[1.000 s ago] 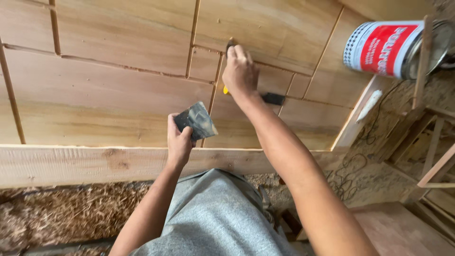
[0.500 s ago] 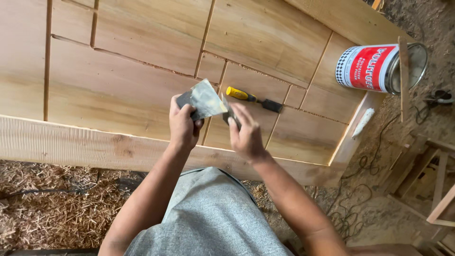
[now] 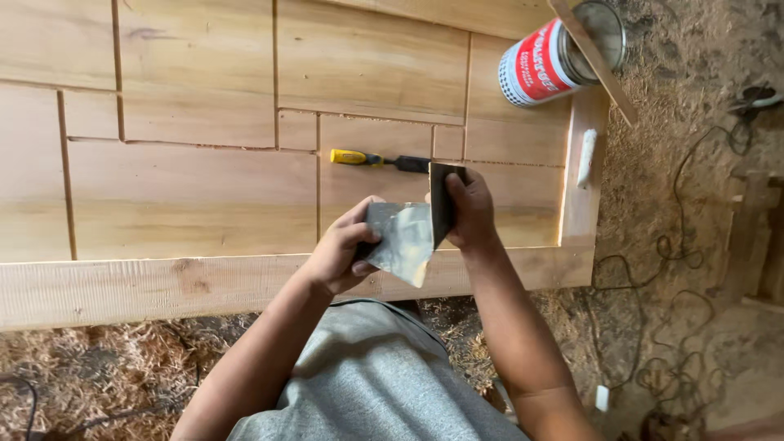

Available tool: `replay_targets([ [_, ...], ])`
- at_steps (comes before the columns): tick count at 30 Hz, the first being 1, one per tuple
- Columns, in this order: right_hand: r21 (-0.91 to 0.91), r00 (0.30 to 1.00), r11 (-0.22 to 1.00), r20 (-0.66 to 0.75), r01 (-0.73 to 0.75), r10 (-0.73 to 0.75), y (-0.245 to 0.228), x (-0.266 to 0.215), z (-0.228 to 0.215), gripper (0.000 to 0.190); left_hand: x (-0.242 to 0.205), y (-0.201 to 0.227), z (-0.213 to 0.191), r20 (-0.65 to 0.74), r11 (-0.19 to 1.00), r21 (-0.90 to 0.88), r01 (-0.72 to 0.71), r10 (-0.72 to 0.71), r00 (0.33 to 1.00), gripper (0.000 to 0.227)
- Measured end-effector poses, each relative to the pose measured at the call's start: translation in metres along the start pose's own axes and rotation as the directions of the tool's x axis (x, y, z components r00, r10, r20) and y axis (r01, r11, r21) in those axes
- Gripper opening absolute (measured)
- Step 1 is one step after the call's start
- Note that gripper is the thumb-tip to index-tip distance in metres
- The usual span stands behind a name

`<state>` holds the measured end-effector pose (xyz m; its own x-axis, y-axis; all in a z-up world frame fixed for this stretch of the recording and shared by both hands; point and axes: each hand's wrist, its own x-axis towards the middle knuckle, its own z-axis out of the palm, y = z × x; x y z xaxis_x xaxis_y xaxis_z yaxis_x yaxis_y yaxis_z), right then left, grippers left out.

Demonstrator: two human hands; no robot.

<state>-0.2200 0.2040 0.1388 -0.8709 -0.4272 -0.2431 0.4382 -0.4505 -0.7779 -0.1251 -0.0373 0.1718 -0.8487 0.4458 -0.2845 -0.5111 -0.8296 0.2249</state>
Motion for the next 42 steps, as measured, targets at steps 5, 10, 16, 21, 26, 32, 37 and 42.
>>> replay_targets([
  [5, -0.048, 0.996, 0.997, -0.053, -0.068, 0.066, 0.032, -0.063, -0.026, 0.045, 0.005, -0.011, 0.031, -0.11, 0.995, 0.043, -0.094, 0.098, 0.989, 0.03],
  [10, -0.315, 0.999, 0.948, -0.019, -0.041, 0.036, -0.004, -0.101, -0.05, 0.043, -0.005, -0.01, 0.067, -0.103, 0.935, 0.321, -0.154, 0.196, 0.975, 0.036],
  [16, -0.483, 0.994, 0.876, 0.102, 0.019, 0.035, -0.109, -0.111, -0.051, 0.03, -0.036, -0.034, 0.121, -0.066, 0.768, 0.64, -0.01, 0.068, 0.996, 0.039],
  [21, -0.801, 0.956, 0.547, 0.295, 0.242, 0.008, -0.173, -0.123, -0.008, 0.034, -0.053, -0.049, 0.138, -0.075, 0.679, 0.734, 0.01, 0.066, 0.995, 0.042],
  [26, -0.83, 0.923, 0.466, 0.378, 0.305, 0.069, -0.206, -0.124, 0.035, 0.032, -0.069, -0.053, 0.145, -0.089, 0.615, 0.787, 0.047, 0.038, 0.995, 0.039],
  [32, -0.834, 0.782, 0.228, 0.55, 0.502, 0.292, -0.209, -0.124, 0.091, 0.028, -0.086, -0.043, 0.152, -0.064, 0.484, 0.858, 0.172, -0.231, 0.971, 0.037],
  [37, -0.823, 0.727, 0.111, 0.548, 0.557, 0.414, -0.191, -0.131, 0.149, 0.031, -0.109, -0.031, 0.148, -0.064, 0.432, 0.884, 0.178, -0.267, 0.962, 0.039],
  [42, -0.814, 0.747, 0.121, 0.572, 0.569, 0.338, -0.147, -0.145, 0.175, 0.036, -0.139, -0.025, 0.121, -0.032, 0.576, 0.81, 0.107, -0.138, 0.99, 0.034],
])
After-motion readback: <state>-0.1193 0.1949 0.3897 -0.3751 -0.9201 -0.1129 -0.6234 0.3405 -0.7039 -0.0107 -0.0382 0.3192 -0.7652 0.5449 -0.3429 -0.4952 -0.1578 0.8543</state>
